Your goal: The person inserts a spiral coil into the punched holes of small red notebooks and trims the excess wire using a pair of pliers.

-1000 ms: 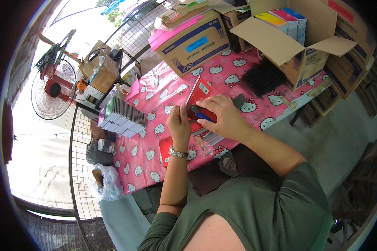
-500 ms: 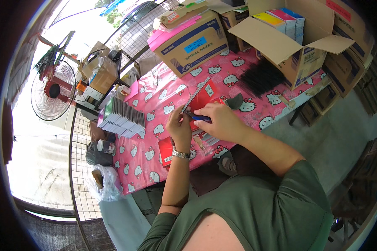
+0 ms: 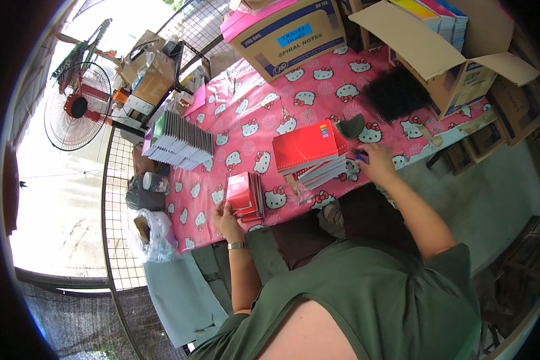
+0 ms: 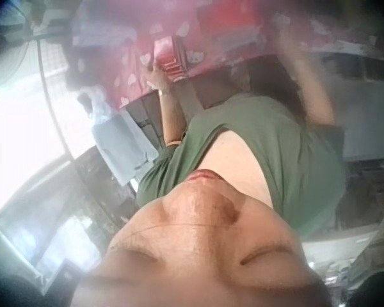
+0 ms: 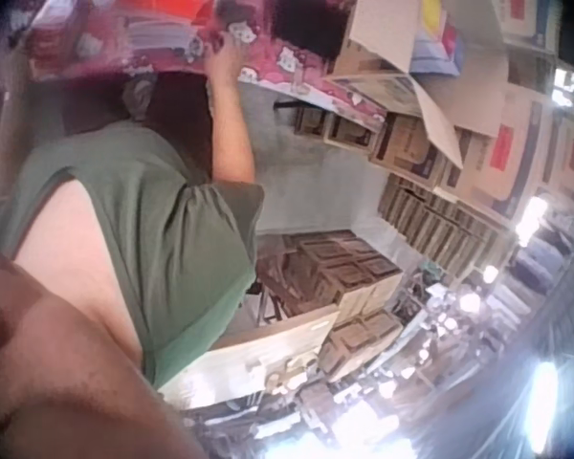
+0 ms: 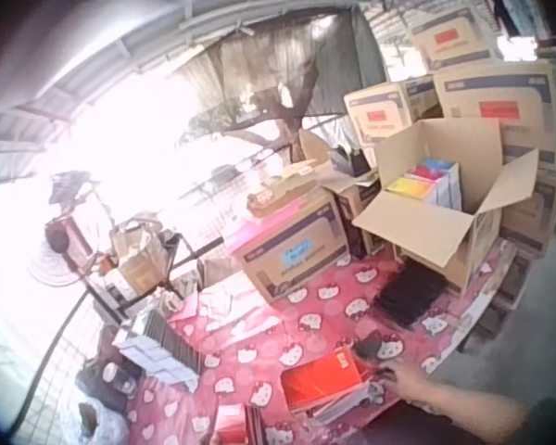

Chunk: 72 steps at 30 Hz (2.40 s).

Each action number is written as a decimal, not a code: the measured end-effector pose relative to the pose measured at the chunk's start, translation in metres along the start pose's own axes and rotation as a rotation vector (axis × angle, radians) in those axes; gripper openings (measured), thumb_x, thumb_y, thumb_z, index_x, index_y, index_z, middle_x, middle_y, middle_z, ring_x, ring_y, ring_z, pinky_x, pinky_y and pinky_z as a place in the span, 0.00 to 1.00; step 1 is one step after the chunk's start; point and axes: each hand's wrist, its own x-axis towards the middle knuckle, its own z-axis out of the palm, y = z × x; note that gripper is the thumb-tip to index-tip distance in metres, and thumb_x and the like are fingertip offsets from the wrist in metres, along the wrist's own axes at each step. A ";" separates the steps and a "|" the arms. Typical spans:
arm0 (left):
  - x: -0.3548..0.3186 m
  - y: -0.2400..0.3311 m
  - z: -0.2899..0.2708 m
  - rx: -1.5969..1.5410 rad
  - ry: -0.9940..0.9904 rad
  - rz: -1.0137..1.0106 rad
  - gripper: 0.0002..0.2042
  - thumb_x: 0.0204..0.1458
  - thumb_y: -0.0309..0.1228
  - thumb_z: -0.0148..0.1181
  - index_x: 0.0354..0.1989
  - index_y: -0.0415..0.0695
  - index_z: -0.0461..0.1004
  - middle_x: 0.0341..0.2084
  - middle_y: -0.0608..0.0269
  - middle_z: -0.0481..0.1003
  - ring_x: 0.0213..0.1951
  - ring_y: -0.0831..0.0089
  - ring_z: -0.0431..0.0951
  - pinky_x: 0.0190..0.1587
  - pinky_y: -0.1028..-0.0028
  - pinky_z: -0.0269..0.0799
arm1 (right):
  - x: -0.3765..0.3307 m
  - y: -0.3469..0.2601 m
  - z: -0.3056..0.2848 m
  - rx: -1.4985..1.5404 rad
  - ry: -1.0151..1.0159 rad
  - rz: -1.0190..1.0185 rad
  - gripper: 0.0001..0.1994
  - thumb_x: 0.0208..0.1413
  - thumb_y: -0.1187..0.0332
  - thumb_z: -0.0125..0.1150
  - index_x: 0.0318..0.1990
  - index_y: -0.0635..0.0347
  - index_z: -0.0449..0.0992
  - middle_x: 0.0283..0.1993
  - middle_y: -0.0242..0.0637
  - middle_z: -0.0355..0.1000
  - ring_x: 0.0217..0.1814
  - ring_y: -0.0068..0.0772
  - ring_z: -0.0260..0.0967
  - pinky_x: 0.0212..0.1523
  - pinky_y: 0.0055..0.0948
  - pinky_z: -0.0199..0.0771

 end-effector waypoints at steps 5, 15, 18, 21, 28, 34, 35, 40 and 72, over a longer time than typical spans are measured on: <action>0.001 -0.025 -0.021 0.761 0.096 0.229 0.10 0.54 0.26 0.63 0.44 0.37 0.76 0.37 0.59 0.77 0.40 0.63 0.77 0.38 0.66 0.74 | 0.058 0.013 0.011 -0.179 0.167 0.001 0.13 0.52 0.62 0.66 0.41 0.57 0.75 0.39 0.43 0.71 0.50 0.50 0.70 0.52 0.46 0.70; -0.065 0.122 0.158 0.642 -0.574 1.110 0.12 0.49 0.28 0.67 0.43 0.43 0.78 0.43 0.56 0.78 0.49 0.56 0.75 0.51 0.61 0.71 | 0.142 0.078 0.017 -0.715 -0.087 0.134 0.11 0.59 0.69 0.51 0.44 0.58 0.77 0.46 0.42 0.75 0.50 0.44 0.75 0.48 0.43 0.78; -0.091 0.134 0.190 0.851 -0.831 1.255 0.12 0.50 0.31 0.67 0.43 0.45 0.78 0.42 0.61 0.78 0.46 0.60 0.77 0.45 0.64 0.75 | 0.148 0.055 0.003 -0.554 -0.002 0.179 0.10 0.58 0.70 0.52 0.43 0.59 0.77 0.49 0.47 0.74 0.50 0.47 0.75 0.49 0.44 0.77; -0.090 0.134 0.197 0.999 -0.960 1.269 0.11 0.51 0.32 0.65 0.43 0.47 0.78 0.39 0.65 0.79 0.40 0.64 0.79 0.38 0.66 0.77 | 0.145 0.046 -0.026 -0.308 0.116 0.120 0.10 0.57 0.70 0.55 0.44 0.60 0.78 0.49 0.49 0.72 0.51 0.47 0.75 0.51 0.44 0.76; -0.062 0.179 0.205 0.841 -0.946 1.127 0.09 0.56 0.27 0.57 0.44 0.43 0.77 0.36 0.56 0.78 0.38 0.56 0.78 0.41 0.61 0.74 | 0.103 -0.082 -0.106 0.404 0.078 -0.270 0.11 0.57 0.64 0.63 0.47 0.47 0.83 0.39 0.34 0.72 0.45 0.34 0.71 0.48 0.38 0.69; -0.069 0.160 0.218 0.805 -0.761 1.230 0.07 0.56 0.30 0.56 0.41 0.43 0.73 0.34 0.57 0.76 0.41 0.57 0.75 0.50 0.58 0.63 | 0.087 -0.123 -0.116 0.266 0.137 -0.340 0.08 0.57 0.64 0.65 0.44 0.41 0.84 0.37 0.22 0.72 0.47 0.23 0.66 0.52 0.36 0.51; -0.071 0.157 0.216 0.797 -0.744 1.229 0.07 0.57 0.30 0.56 0.41 0.43 0.73 0.34 0.57 0.76 0.41 0.57 0.75 0.51 0.58 0.62 | 0.087 -0.125 -0.117 0.248 0.155 -0.360 0.08 0.58 0.64 0.65 0.43 0.42 0.84 0.37 0.23 0.72 0.46 0.24 0.67 0.51 0.36 0.54; -0.074 0.156 0.215 0.847 -0.752 1.179 0.08 0.57 0.31 0.57 0.43 0.43 0.73 0.37 0.57 0.77 0.41 0.58 0.75 0.52 0.60 0.62 | 0.085 -0.125 -0.115 0.510 -0.015 -0.356 0.08 0.60 0.68 0.61 0.44 0.50 0.82 0.40 0.30 0.71 0.45 0.31 0.69 0.43 0.33 0.68; -0.064 0.139 0.201 0.724 -0.707 1.052 0.15 0.50 0.37 0.70 0.41 0.43 0.74 0.39 0.57 0.74 0.48 0.52 0.70 0.54 0.52 0.62 | 0.162 -0.082 -0.100 0.893 -0.596 -0.078 0.24 0.54 0.59 0.61 0.57 0.56 0.76 0.54 0.45 0.73 0.57 0.36 0.72 0.56 0.39 0.73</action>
